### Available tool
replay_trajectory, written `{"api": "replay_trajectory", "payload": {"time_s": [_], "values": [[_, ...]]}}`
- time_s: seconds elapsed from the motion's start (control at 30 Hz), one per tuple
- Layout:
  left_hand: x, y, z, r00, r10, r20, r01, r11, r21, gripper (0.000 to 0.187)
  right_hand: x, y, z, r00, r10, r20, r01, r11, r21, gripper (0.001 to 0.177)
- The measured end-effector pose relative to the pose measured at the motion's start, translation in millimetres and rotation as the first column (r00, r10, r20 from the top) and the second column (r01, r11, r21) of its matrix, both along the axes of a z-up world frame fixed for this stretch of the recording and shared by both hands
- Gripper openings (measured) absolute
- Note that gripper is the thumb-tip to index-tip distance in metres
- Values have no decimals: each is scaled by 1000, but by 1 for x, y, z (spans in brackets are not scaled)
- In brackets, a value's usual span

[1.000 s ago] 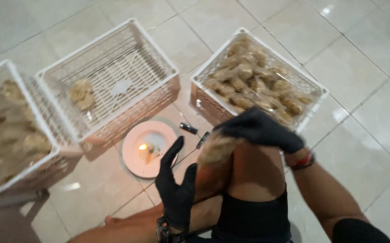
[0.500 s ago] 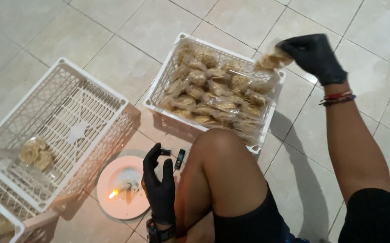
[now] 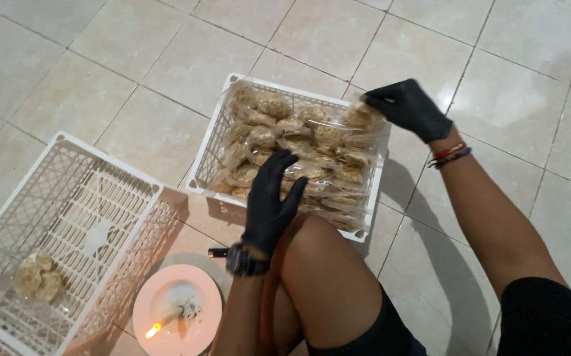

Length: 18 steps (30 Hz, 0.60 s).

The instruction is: The person seals small plastic bags containing food items by heating the edges with a flame from a candle.

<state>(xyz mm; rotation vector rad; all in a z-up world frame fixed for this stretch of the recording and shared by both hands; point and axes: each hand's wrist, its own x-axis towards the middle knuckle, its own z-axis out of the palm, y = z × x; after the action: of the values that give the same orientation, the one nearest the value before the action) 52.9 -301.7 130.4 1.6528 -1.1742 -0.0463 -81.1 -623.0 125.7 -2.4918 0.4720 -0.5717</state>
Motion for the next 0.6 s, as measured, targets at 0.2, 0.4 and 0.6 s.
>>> {"api": "replay_trajectory", "payload": {"time_s": [0.2, 0.4, 0.6], "values": [[4, -107, -80, 945, -204, 255, 141, 960, 244, 42, 14, 7, -23, 997, -18, -77, 19, 1000, 21, 18], [-15, -127, -102, 928, -346, 136, 140, 665, 734, 63, 30, 8, -36, 992, -30, -126, 30, 1000, -1, 19], [-79, -116, -71, 853, -432, 294, 105, 694, 713, 94, 26, 23, -17, 978, 84, -189, -65, 992, 107, 61]]}}
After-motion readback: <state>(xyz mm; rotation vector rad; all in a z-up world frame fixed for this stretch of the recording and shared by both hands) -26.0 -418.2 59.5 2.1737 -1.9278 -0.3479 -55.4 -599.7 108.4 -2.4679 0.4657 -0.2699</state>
